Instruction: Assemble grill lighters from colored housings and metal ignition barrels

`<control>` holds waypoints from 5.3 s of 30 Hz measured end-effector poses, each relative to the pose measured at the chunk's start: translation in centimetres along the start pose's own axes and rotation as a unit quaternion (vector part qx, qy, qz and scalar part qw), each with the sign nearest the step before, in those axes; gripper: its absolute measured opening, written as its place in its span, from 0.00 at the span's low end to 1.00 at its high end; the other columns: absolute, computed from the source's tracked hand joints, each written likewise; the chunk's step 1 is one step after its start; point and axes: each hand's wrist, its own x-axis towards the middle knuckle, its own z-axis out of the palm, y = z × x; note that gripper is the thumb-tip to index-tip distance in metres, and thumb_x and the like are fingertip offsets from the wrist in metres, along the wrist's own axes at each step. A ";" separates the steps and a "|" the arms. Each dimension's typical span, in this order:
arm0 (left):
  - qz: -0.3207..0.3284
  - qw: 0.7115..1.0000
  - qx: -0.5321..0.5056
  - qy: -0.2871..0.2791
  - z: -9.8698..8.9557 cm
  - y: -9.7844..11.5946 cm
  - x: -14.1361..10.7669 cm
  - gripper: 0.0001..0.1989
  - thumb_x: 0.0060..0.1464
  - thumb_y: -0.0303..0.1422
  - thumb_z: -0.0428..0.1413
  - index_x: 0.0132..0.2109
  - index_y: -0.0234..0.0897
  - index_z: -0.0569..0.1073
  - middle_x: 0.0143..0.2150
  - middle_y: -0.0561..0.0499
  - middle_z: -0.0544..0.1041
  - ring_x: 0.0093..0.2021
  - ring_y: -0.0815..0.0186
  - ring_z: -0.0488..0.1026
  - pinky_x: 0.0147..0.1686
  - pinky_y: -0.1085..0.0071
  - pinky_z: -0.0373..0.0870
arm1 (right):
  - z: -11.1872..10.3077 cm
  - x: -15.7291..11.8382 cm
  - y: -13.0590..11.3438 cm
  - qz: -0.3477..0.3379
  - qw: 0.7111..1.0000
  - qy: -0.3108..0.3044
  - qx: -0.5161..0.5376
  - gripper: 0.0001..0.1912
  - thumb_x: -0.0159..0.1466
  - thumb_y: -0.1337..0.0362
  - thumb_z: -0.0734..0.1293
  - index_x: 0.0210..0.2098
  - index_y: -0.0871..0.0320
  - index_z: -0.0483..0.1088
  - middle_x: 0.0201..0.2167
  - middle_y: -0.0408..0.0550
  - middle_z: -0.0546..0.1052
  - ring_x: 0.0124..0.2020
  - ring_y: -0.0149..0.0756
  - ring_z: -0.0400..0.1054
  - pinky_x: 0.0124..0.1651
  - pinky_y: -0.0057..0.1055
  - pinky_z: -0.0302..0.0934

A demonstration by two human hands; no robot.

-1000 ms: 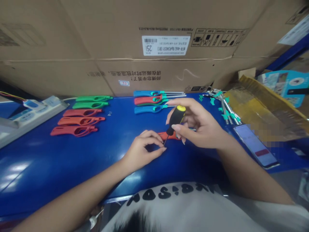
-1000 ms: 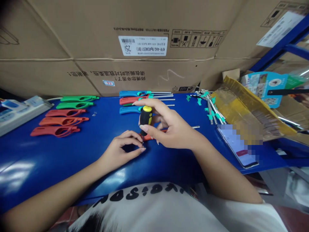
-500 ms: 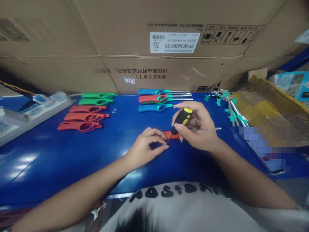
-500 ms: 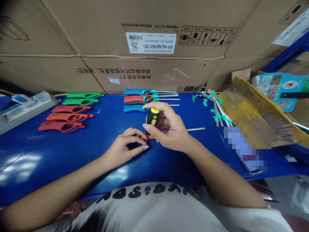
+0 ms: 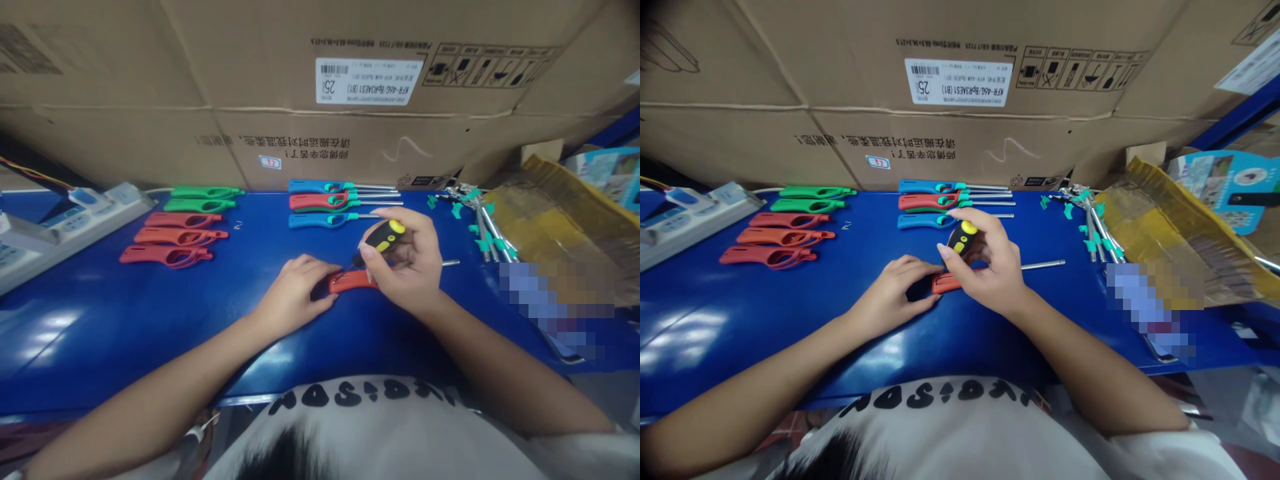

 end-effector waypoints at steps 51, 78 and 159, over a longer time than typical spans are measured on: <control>0.004 1.000 -0.004 0.004 0.1 0.3 0.0 0.14 0.60 0.32 0.60 0.53 0.41 0.74 0.50 0.49 0.80 0.50 0.56 0.72 0.49 0.58 0.66 | 0.1 -0.8 0.9 -0.092 0.993 -0.056 -0.042 0.29 0.64 0.67 0.71 0.63 0.48 0.62 0.51 0.51 0.77 0.37 0.39 0.77 0.36 0.38 0.76; 0.046 0.998 -0.026 0.032 0.7 0.0 -0.1 0.13 0.60 0.32 0.61 0.51 0.37 0.72 0.44 0.46 0.78 0.45 0.56 0.74 0.48 0.58 0.71 | -1.0 2.5 -1.2 -0.178 0.950 -0.156 -0.203 0.16 0.69 0.58 0.67 0.55 0.53 0.71 0.42 0.48 0.82 0.34 0.35 0.76 0.38 0.30 0.70; 0.090 0.994 -0.052 0.043 1.2 -0.4 0.1 0.11 0.63 0.28 0.57 0.52 0.37 0.72 0.45 0.46 0.78 0.46 0.59 0.73 0.48 0.59 0.73 | -0.6 2.3 -0.4 -0.156 0.967 -0.141 -0.147 0.16 0.68 0.57 0.69 0.53 0.55 0.74 0.38 0.46 0.78 0.32 0.32 0.71 0.37 0.29 0.69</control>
